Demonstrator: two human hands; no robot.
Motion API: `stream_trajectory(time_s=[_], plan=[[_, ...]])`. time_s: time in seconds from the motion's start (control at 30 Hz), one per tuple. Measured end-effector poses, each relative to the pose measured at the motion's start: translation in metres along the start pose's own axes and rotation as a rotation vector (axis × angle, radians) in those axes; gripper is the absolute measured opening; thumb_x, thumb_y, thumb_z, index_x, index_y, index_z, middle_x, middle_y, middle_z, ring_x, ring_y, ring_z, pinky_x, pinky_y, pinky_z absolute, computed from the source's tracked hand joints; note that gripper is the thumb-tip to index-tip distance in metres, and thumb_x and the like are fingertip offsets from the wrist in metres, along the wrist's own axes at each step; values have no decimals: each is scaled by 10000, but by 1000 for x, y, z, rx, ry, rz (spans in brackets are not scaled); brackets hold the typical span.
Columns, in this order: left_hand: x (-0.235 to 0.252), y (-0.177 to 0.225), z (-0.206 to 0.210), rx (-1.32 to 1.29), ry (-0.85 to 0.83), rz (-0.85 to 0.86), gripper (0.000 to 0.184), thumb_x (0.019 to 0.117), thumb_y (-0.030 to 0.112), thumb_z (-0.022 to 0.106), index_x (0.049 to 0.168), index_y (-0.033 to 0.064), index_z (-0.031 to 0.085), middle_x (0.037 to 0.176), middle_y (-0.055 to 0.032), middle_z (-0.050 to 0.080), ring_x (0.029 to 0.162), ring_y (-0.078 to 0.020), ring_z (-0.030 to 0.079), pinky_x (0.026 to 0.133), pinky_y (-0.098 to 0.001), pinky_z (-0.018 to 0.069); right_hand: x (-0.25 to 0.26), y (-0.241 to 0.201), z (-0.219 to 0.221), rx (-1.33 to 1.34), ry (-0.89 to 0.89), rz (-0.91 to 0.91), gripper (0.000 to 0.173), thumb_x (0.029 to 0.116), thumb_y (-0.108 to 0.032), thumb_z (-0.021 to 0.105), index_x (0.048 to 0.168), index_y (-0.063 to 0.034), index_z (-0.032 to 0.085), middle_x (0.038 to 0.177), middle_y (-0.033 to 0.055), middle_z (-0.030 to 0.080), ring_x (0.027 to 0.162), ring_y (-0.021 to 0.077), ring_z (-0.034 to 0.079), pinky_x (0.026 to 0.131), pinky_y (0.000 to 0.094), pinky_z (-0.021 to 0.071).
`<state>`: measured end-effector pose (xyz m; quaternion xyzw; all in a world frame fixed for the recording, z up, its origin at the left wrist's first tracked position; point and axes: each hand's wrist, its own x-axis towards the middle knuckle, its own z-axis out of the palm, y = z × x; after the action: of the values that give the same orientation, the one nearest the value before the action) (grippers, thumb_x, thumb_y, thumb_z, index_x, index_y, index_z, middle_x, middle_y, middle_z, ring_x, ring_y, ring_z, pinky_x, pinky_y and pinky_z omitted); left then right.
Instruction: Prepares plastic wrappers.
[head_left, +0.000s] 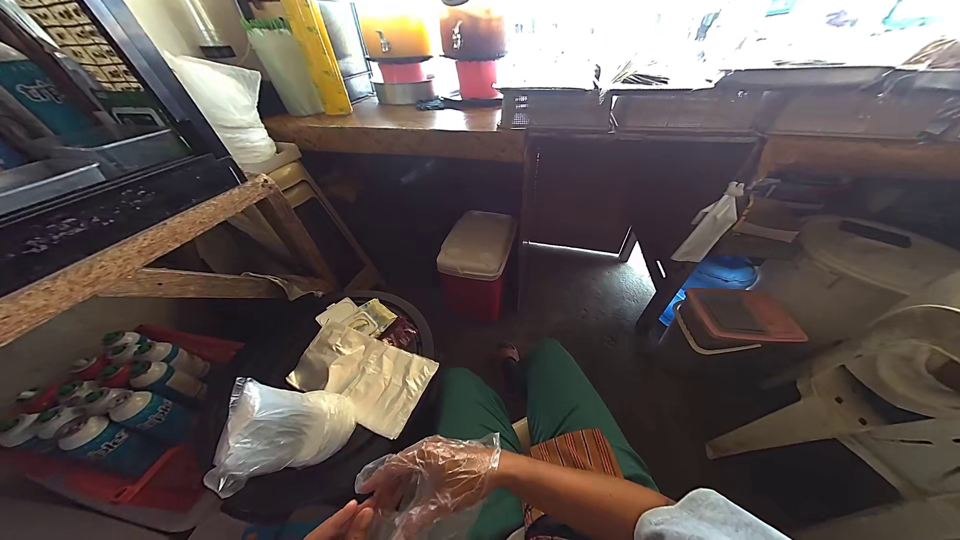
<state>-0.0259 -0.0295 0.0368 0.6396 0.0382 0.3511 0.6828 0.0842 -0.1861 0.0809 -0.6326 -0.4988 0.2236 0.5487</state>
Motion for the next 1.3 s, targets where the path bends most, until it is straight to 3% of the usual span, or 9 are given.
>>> stream_trajectory(time_s=[0.07, 0.2, 0.27, 0.5, 0.6, 0.8, 0.93, 1.1, 1.3], plan=[[-1, 3, 7, 21, 16, -3, 257, 848, -128, 668, 980, 92, 688, 872, 154, 752, 816, 26, 711, 795, -194, 606, 1, -1, 9, -51, 49, 37, 320, 851, 27, 744, 1148, 127, 679, 939, 241, 717, 852, 291, 694, 826, 413, 551], [0, -3, 2, -69, -56, -21, 271, 891, -23, 696, 1095, 153, 685, 993, 134, 772, 916, -10, 728, 837, -210, 607, -2, 5, 10, -48, 140, 53, 125, 898, 0, 703, 955, 109, 728, 864, 195, 722, 794, 208, 682, 767, 356, 541], [-1, -5, -4, -101, -126, -60, 306, 903, 40, 719, 1170, 182, 671, 1043, 141, 764, 967, -8, 717, 865, -209, 595, -3, 6, 8, -30, 160, 33, 133, 905, -14, 702, 951, 109, 723, 870, 184, 719, 794, 181, 670, 762, 328, 533], [-1, 4, -3, -75, 20, -119, 306, 933, -115, 564, 1014, 132, 724, 894, 118, 780, 828, 0, 733, 797, -202, 612, -1, 5, 9, -21, 167, -44, 181, 937, -49, 663, 997, 114, 713, 907, 192, 709, 825, 188, 665, 781, 327, 529], [-2, 3, -1, -28, 47, -73, 275, 885, -110, 645, 987, 132, 727, 859, 147, 765, 783, 29, 712, 755, -181, 604, 1, 5, 12, -9, 221, -82, 242, 919, -39, 690, 1091, 130, 691, 982, 221, 715, 859, 211, 691, 820, 323, 560], [-4, -4, 0, -120, 18, -65, 299, 859, -56, 709, 951, 225, 757, 875, 180, 747, 786, 60, 682, 745, -145, 580, 0, 9, 17, -46, 232, -132, 162, 928, -36, 656, 964, 104, 730, 901, 198, 719, 850, 212, 690, 806, 341, 543], [-6, -5, 5, -117, 21, -43, 221, 944, 74, 678, 905, 271, 771, 866, 197, 725, 800, 74, 658, 751, -124, 552, -2, 0, 24, 21, 136, -51, 471, 869, -73, 756, 1258, 153, 618, 1031, 262, 710, 933, 277, 697, 904, 393, 549], [-7, -2, 10, -74, 86, -30, 314, 1005, 27, 543, 889, 249, 731, 828, 201, 733, 762, 81, 668, 729, -128, 560, -2, 8, 38, 47, 207, -93, 162, 889, 19, 688, 997, 137, 709, 911, 220, 716, 840, 222, 694, 806, 340, 555], [-8, -1, 10, -47, 85, -35, 364, 1053, 62, 437, 881, 243, 702, 821, 201, 730, 769, 84, 671, 716, -122, 559, 2, 25, 39, 199, 122, -271, 179, 940, -13, 599, 931, 150, 674, 970, 202, 647, 973, 186, 601, 897, 289, 474]])
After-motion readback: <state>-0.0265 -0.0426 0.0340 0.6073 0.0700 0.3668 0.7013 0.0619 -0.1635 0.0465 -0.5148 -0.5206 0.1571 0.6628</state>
